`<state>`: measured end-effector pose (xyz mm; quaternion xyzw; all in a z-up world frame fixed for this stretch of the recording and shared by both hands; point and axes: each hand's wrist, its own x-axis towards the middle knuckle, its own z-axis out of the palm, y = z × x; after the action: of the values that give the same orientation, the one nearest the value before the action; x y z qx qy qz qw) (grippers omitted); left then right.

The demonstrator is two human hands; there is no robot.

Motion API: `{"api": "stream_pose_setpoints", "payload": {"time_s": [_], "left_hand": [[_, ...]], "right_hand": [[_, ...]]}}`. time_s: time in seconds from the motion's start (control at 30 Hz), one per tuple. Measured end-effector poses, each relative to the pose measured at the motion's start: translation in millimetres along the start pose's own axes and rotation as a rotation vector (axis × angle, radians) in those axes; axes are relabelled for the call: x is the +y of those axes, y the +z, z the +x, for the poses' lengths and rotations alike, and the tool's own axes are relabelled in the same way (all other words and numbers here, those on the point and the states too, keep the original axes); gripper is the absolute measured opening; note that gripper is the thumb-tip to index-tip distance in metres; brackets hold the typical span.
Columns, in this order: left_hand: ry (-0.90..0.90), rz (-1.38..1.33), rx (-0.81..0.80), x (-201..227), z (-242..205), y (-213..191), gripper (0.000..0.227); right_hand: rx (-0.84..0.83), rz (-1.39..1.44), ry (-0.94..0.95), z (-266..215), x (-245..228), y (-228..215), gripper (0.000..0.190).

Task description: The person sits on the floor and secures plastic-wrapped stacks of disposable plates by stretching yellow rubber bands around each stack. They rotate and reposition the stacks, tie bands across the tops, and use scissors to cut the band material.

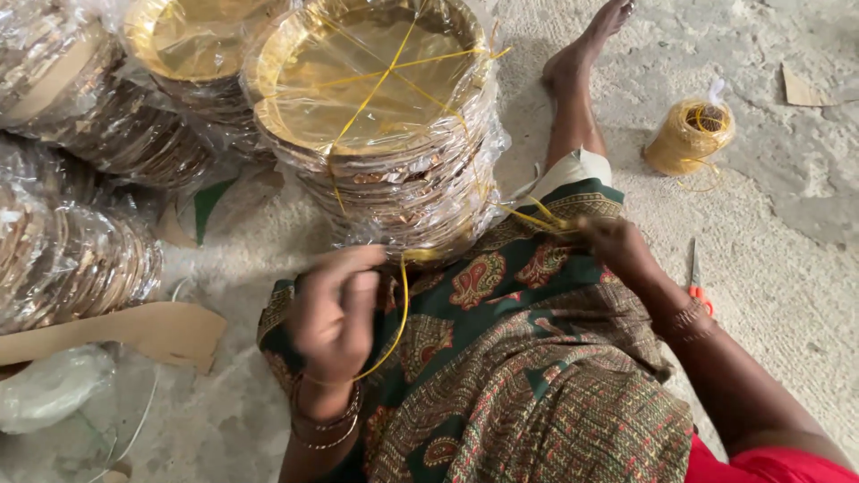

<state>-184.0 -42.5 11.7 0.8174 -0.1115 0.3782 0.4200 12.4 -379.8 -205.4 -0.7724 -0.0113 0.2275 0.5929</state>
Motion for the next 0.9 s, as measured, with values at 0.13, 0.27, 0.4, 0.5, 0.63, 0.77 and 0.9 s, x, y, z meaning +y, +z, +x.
{"api": "stream_pose_setpoints", "payload": {"time_s": [0.13,0.27,0.4,0.5,0.63,0.77,0.9], "left_hand": [[0.050,0.123,-0.378,-14.3,21.8,15.3,0.017],[0.254,0.332,-0.374,-34.3,51.5,15.5,0.018],[0.352,0.601,-0.160,-82.3,93.8,-1.6,0.035],[0.472,0.760,-0.203,-117.0,123.6,-9.7,0.066],[0.375,0.684,-0.395,-160.3,118.3,-12.5,0.070],[0.406,0.690,-0.368,-158.4,111.2,-11.9,0.079],[0.395,0.696,-0.237,-170.8,81.8,-9.8,0.078]], "right_hand": [[-0.269,-0.381,0.030,-27.7,51.7,-25.8,0.034],[-0.514,0.078,-0.330,-42.6,45.8,-36.0,0.021],[-0.417,0.942,-0.589,-49.0,-40.3,-12.3,0.022],[-0.209,1.278,-0.399,-2.6,-4.1,0.9,0.030],[-0.216,1.274,-0.288,72.5,2.5,-2.1,0.037],[0.083,1.013,-0.186,162.2,-23.4,-16.3,0.033],[0.370,0.932,-0.342,275.0,-48.4,-68.1,0.038]]}}
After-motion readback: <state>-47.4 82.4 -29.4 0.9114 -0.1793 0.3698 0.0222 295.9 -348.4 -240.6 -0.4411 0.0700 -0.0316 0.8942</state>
